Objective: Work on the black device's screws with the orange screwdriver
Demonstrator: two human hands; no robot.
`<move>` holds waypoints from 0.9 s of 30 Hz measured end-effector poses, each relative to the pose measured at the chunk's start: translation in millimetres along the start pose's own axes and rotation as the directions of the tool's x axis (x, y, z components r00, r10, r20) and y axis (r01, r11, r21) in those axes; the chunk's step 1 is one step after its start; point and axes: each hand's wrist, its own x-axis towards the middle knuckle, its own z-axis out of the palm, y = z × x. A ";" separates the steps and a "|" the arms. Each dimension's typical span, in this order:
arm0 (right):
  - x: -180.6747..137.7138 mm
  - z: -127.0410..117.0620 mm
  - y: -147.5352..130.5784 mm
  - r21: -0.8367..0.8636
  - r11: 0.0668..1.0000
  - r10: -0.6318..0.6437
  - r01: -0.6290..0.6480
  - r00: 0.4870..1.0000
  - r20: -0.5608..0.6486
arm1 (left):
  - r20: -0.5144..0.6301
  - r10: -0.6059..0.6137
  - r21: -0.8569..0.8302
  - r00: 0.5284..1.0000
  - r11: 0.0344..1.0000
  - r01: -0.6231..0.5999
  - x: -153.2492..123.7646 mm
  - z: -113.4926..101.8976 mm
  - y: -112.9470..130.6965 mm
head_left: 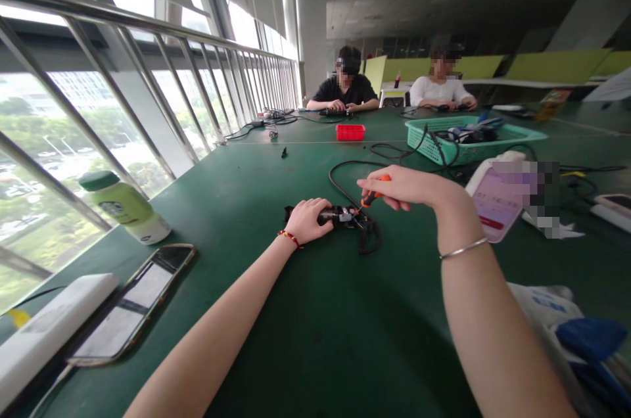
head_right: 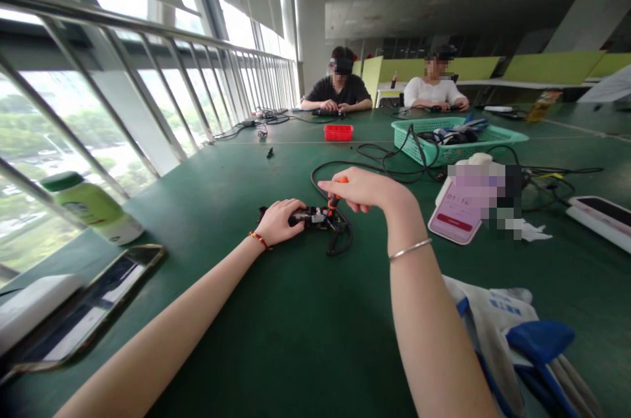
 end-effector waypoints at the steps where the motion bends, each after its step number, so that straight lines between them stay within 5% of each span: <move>1: -1.6 -1.8 0.1 -0.026 1.000 -0.014 0.015 1.000 0.025 | 0.001 -0.001 0.001 1.000 1.000 0.001 0.2 0.5 -0.3; 8: -12.3 -14.2 12.7 -0.042 0.998 -0.036 0.040 0.994 0.100 | -0.016 0.007 0.004 1.000 1.000 -0.007 0.0 2.8 -1.0; 13: -10.0 -13.2 17.4 -0.031 0.994 0.106 -0.103 0.987 0.119 | -0.016 0.005 0.010 1.000 1.000 -0.004 -1.1 3.3 -0.9; 27: -20.0 -15.5 7.2 -0.170 0.984 0.044 -0.051 0.998 -0.045 | -0.002 -0.012 0.035 1.000 0.999 0.012 -1.8 1.3 1.9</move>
